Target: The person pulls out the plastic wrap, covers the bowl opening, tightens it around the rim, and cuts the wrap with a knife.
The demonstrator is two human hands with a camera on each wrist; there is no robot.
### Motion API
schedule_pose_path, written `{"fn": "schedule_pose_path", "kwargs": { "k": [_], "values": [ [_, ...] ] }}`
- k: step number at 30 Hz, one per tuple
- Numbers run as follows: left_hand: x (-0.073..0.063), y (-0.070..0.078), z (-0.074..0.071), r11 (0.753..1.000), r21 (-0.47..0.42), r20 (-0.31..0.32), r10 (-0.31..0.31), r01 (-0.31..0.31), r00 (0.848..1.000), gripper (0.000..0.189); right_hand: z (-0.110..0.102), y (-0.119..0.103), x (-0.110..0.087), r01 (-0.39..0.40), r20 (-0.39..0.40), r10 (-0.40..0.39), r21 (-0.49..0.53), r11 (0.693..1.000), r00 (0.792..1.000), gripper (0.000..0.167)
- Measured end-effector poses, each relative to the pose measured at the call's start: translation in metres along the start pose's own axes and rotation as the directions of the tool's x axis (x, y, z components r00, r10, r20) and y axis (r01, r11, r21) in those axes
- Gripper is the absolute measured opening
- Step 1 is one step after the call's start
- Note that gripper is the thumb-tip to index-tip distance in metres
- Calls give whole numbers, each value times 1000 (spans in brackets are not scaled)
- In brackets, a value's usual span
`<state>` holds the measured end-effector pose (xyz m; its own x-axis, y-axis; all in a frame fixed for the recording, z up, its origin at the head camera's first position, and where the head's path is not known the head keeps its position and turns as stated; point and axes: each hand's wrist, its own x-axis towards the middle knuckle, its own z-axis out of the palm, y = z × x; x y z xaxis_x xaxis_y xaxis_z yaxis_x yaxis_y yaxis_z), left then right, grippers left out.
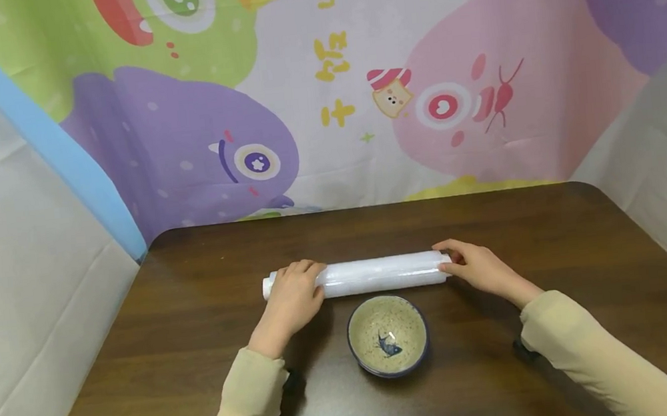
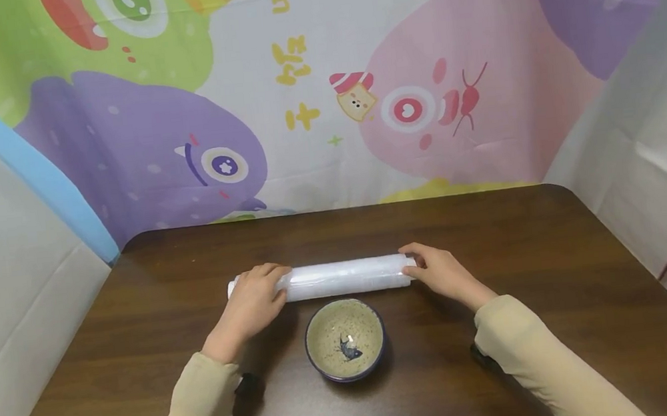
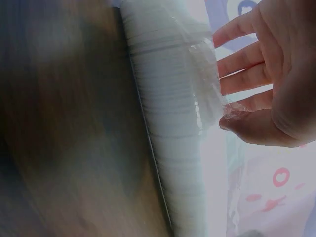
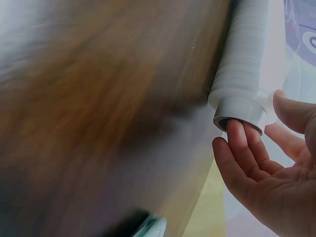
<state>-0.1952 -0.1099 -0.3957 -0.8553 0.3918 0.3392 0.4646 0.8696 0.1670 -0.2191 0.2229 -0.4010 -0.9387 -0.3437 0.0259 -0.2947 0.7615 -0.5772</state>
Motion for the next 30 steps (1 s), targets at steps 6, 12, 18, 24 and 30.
{"fn": "schedule_pose_path", "kwargs": {
  "k": [6,12,18,24,30],
  "values": [
    [11,12,7,999,-35,49,15,-14,999,35,-10,9,-17,-28,-36,28,-4,1000,999,40],
    [19,22,12,998,-38,69,49,-47,996,35,-16,18,-25,-70,-51,70,-13,997,996,41],
    [21,24,13,999,-3,121,44,-44,992,39,-13,12,-26,-13,-99,-1,-142,990,995,41],
    [22,22,11,999,-12,155,43,-41,987,39,1,-9,-24,85,-162,-130,-255,963,978,41],
    [23,21,8,999,-29,178,46,-42,983,40,13,-20,-20,153,-186,-236,-374,915,954,41]
  ]
}}
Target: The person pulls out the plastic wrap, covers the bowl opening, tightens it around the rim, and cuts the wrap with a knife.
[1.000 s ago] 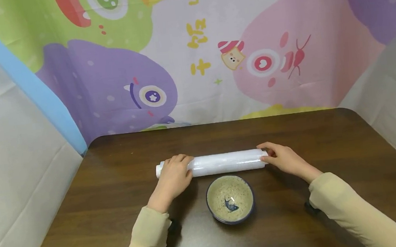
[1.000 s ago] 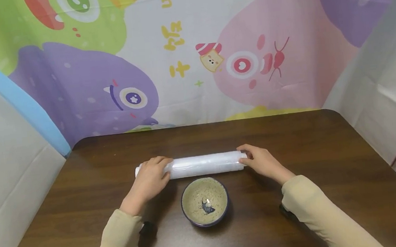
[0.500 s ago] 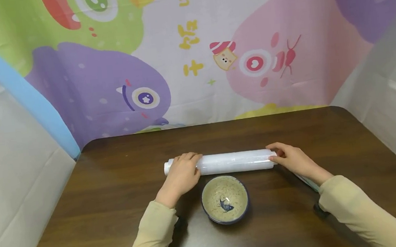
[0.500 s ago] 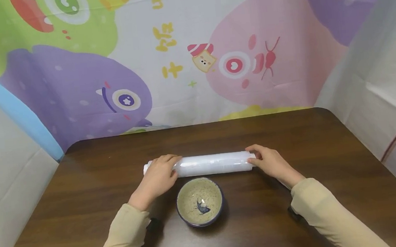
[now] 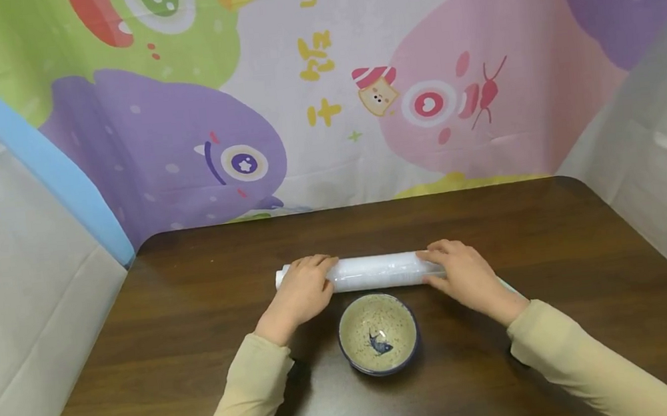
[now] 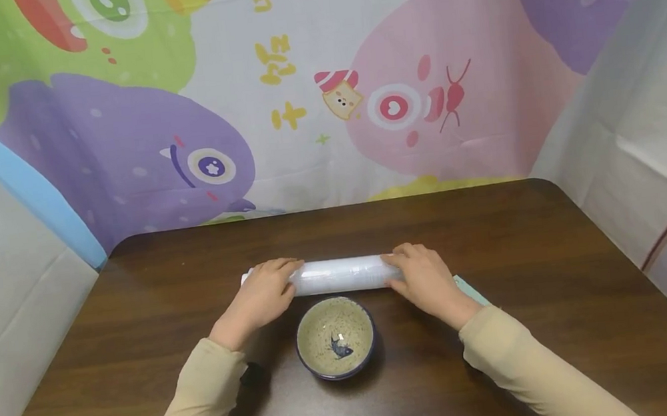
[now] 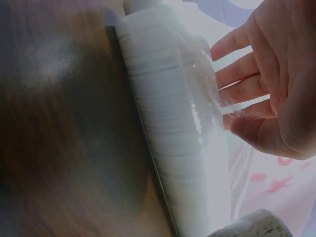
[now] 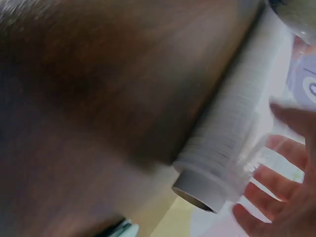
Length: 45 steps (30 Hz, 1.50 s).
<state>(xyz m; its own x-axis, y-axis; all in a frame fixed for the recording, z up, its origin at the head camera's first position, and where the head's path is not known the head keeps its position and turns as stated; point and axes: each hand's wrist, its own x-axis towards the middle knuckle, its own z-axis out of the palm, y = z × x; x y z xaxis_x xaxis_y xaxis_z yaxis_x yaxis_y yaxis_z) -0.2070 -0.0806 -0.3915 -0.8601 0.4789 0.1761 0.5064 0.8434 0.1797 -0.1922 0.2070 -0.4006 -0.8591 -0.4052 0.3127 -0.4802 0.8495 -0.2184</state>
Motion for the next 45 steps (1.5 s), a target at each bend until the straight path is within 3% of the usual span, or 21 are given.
{"fn": "schedule_pose_path", "kwargs": {
  "k": [6,12,20,33,40,45],
  "values": [
    [-4,-3,2,1000,-23,12,10,-10,1000,47,4,-2,1,7,-121,-11,-29,1000,993,23],
    [-8,-8,10,1000,10,32,-25,25,999,67,7,-6,1,-36,-134,35,-8,999,990,20],
    [-10,-10,11,999,32,53,-41,39,998,47,8,-10,4,-80,-120,89,81,994,989,17],
    [-12,-16,-3,989,-148,68,-5,15,998,41,2,-15,11,-133,-77,148,173,976,986,12],
    [-14,-14,-12,941,-323,97,-74,101,993,40,0,-17,14,-163,-73,181,206,965,981,13],
    [-16,-12,-16,930,-350,71,-93,112,993,36,-7,-20,14,-168,-75,184,186,968,980,13]
  ]
}}
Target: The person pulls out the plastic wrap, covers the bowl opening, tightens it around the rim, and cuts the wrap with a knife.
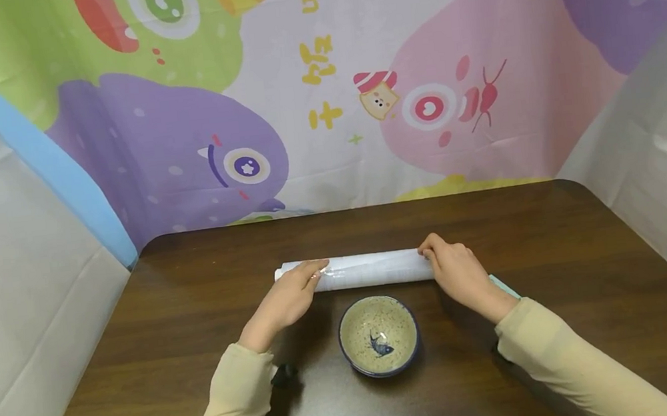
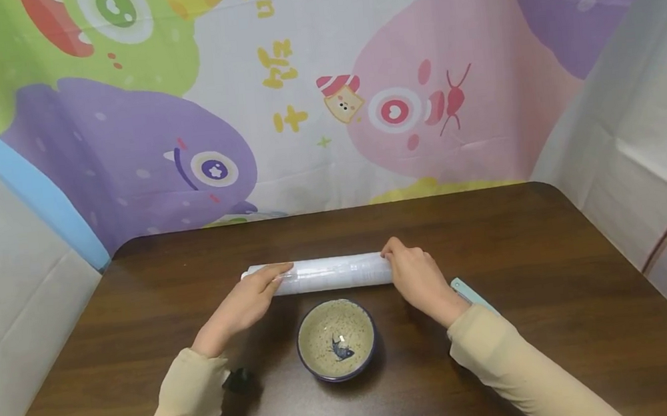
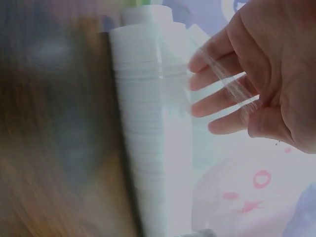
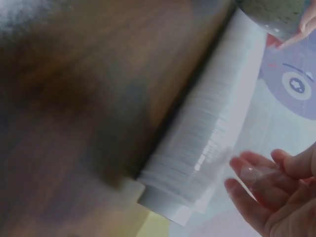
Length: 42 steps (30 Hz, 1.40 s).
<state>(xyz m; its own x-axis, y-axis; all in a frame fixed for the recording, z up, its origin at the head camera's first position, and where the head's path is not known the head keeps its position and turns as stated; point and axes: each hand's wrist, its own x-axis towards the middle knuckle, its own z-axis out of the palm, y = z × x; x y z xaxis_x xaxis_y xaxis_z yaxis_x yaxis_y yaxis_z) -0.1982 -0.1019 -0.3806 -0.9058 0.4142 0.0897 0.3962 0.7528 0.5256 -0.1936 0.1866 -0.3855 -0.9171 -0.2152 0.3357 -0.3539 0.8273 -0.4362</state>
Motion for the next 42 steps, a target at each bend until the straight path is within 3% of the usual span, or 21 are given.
{"fn": "schedule_pose_path", "kwargs": {
  "k": [8,21,42],
  "values": [
    [-1,10,-8,998,51,-11,-27,28,1000,32,-13,-5,2,28,3,-28,17,999,1000,13],
    [-17,23,-26,992,91,-68,-84,90,994,25,-29,-18,0,70,-47,-70,15,997,996,13],
    [-42,56,-55,986,166,-186,23,8,982,22,-68,-38,-12,153,-151,-146,36,988,978,12]
  ]
}}
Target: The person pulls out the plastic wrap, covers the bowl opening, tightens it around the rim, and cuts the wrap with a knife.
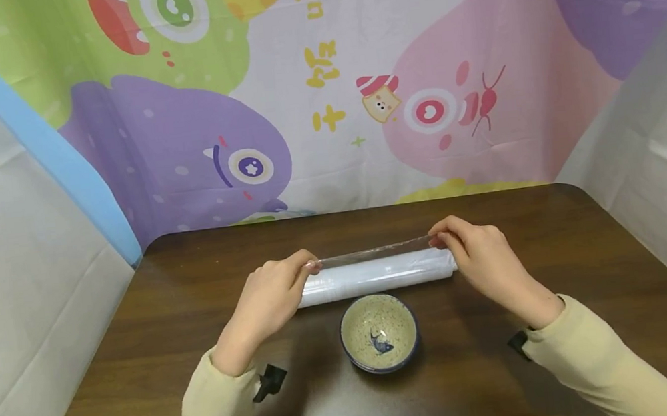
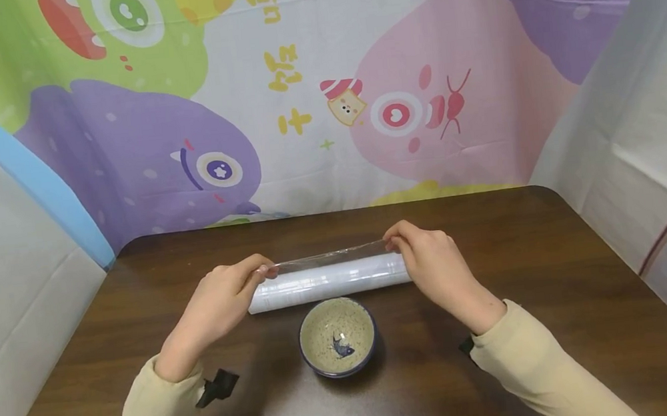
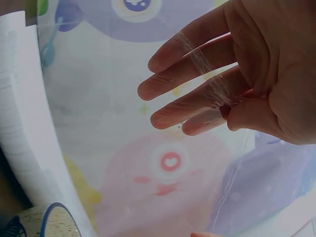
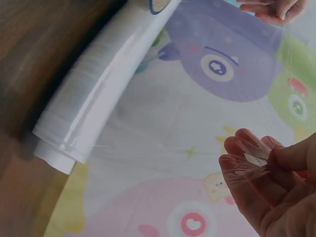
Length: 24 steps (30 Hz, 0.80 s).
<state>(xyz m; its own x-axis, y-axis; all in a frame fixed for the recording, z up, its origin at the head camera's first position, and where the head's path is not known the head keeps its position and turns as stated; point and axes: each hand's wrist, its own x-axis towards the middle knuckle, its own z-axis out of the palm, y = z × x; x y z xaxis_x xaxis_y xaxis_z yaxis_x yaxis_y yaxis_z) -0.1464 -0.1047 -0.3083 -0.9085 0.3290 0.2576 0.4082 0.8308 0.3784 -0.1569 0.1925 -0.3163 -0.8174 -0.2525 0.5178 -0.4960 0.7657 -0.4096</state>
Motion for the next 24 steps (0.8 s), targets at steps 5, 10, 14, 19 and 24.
{"fn": "schedule_pose_path", "kwargs": {
  "k": [5,10,14,19,24],
  "values": [
    [-7,5,-6,999,24,-30,23,-22,999,20,-8,-9,-6,36,-33,-37,-26,999,999,12],
    [-15,10,-12,998,44,-54,42,-40,998,20,-15,-20,-13,88,-51,-90,-45,995,995,13],
    [-22,13,-15,997,51,-55,69,-67,996,16,-20,-26,-19,103,-77,-108,-59,993,991,13],
    [-31,15,-16,992,79,-50,105,-101,993,11,-22,-28,-30,120,-94,-127,-80,990,987,14],
    [-41,17,-13,991,79,-72,117,-111,991,9,-24,-29,-43,157,-104,-169,-113,981,980,19]
  ]
}}
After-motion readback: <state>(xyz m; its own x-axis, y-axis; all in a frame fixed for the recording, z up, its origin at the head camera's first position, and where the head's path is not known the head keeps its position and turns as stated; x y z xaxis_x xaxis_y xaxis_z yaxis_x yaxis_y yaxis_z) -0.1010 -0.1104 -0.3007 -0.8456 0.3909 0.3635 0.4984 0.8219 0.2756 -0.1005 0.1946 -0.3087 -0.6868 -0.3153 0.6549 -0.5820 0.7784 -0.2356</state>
